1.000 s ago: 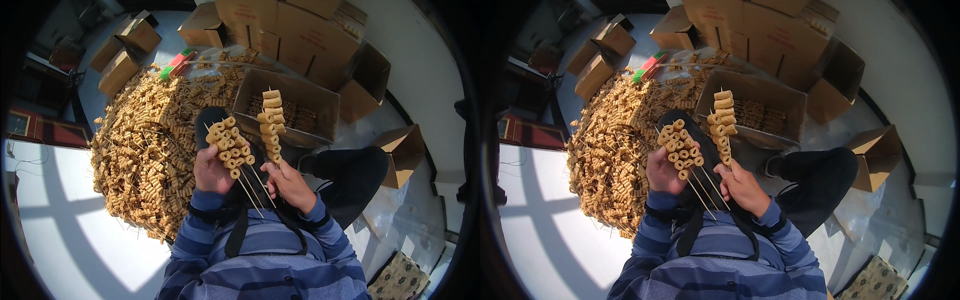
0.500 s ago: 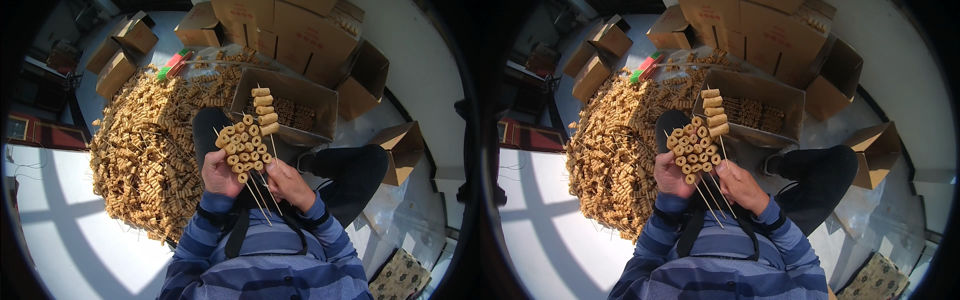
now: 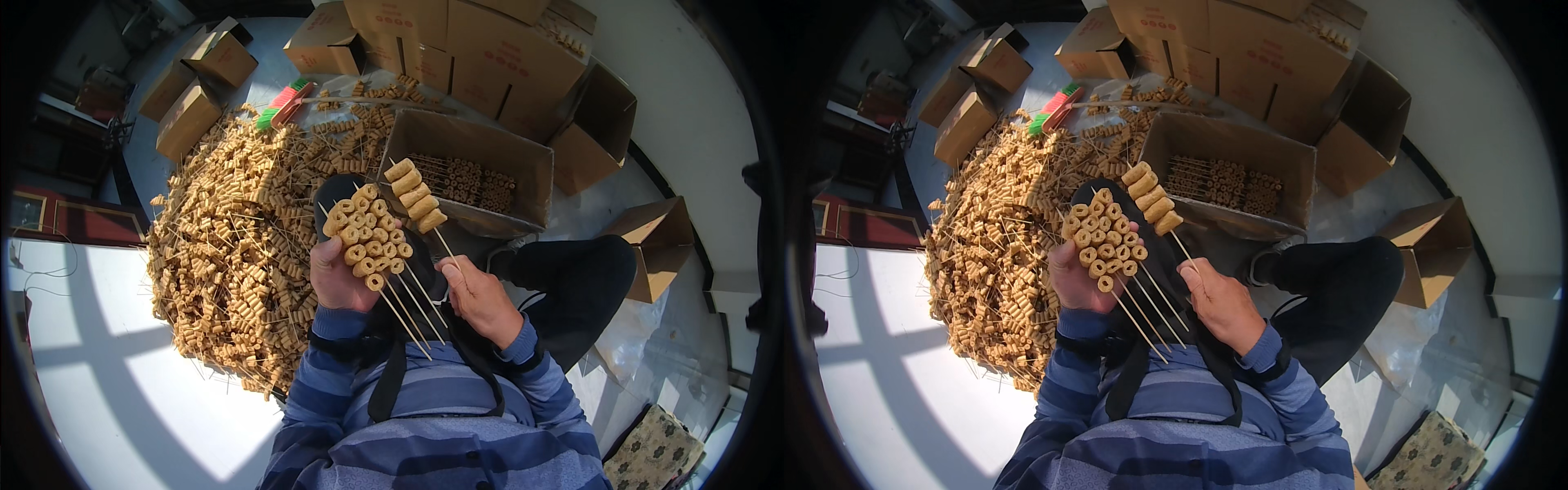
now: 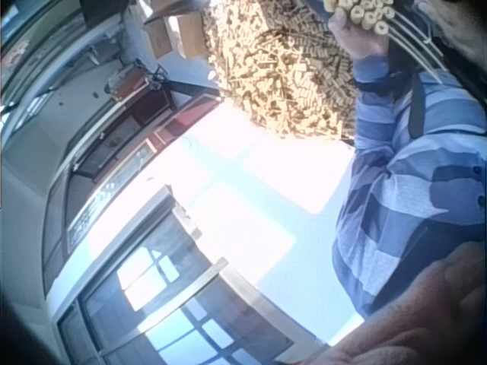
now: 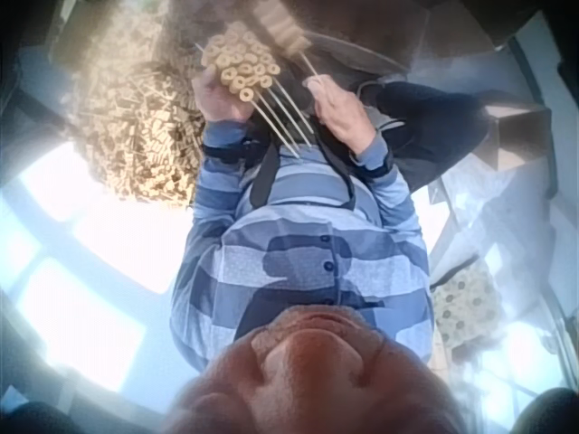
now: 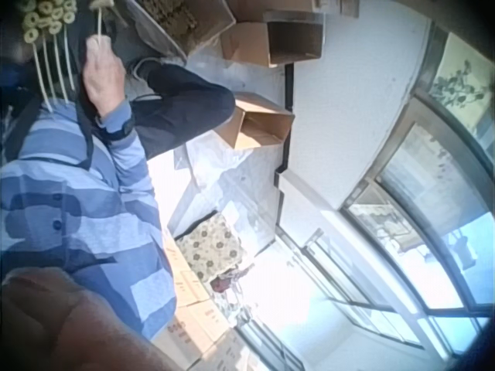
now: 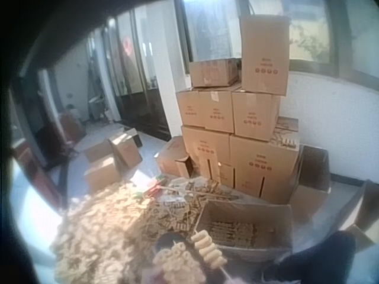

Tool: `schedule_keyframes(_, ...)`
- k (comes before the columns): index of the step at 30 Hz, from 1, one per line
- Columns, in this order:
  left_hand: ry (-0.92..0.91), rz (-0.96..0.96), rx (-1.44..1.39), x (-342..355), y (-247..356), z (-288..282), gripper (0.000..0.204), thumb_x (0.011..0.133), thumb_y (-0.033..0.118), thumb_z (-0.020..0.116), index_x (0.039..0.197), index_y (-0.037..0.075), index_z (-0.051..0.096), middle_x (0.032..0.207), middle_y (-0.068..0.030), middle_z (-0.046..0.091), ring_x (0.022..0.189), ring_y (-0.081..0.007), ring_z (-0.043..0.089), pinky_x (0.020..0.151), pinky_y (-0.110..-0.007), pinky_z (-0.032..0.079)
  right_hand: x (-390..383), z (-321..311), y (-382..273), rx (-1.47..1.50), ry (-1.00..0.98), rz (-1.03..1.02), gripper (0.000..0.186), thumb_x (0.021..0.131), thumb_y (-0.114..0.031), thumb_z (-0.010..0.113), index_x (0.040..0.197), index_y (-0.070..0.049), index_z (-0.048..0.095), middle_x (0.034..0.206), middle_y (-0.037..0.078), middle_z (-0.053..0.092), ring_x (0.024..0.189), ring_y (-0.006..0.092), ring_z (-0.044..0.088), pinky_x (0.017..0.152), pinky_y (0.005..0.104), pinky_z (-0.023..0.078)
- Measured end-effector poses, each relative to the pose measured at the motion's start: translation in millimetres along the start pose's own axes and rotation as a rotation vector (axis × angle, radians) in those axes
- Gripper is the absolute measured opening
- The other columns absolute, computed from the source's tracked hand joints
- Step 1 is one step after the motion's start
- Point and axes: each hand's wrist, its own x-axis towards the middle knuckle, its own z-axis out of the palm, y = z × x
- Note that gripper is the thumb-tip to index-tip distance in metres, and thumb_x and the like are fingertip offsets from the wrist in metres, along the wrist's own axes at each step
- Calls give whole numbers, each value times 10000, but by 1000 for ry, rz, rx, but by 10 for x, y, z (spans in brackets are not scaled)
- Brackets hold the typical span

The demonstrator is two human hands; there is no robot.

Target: The person repeatedly picks up small ring-shaped snacks from a large pile and threads them onto thin wooden skewers. They then place the completed skewers into a cardboard box. The process is repeated continuously.

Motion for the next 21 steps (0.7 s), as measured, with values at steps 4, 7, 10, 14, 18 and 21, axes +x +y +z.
schedule_keyframes(4,-20,16,-21,40,24,39,770,832,355,648,1462,-11,399,1375,-242,540,1250,-394,561,1037,-545,484,-25,15,-14,-215,26,-52,302,1073,-324,423,1163,-86,586,855,186,673,799,395,669,702,443,519)
schedule_keyframes(7,22,36,-21,59,-13,73,755,840,363,630,1459,-7,408,1421,-228,517,1263,-379,556,1060,-530,467,-25,41,-9,-172,-65,-86,310,1076,-331,413,1149,-85,587,865,177,673,807,380,673,717,432,519)
schedule_keyframes(10,71,46,-2,70,-25,76,803,834,362,611,1482,-39,358,1449,-231,487,1294,-384,528,1106,-514,425,-9,17,19,-153,-143,-100,313,1080,-332,401,1139,-88,589,887,166,670,828,369,672,739,416,519)
schedule_keyframes(14,81,15,-16,79,-30,18,806,836,375,605,1481,-41,358,1451,-232,485,1303,-387,521,1106,-534,423,39,-22,45,-104,-280,-80,341,1082,-352,385,1139,-87,591,909,155,661,821,360,664,744,404,516)
schedule_keyframes(18,52,-21,24,135,-38,-78,864,871,474,602,1511,-28,313,1472,-282,428,1334,-466,461,1089,-601,412,97,-5,27,-70,-381,-51,368,1081,-384,372,1144,-94,591,900,157,662,826,361,662,746,411,513)
schedule_keyframes(21,-30,-70,21,197,-22,-155,919,863,510,612,1520,-42,282,1478,-298,410,1354,-488,430,1093,-614,399,126,3,-10,-75,-431,-46,389,1071,-422,367,1175,-102,561,922,183,679,868,402,656,787,467,503)
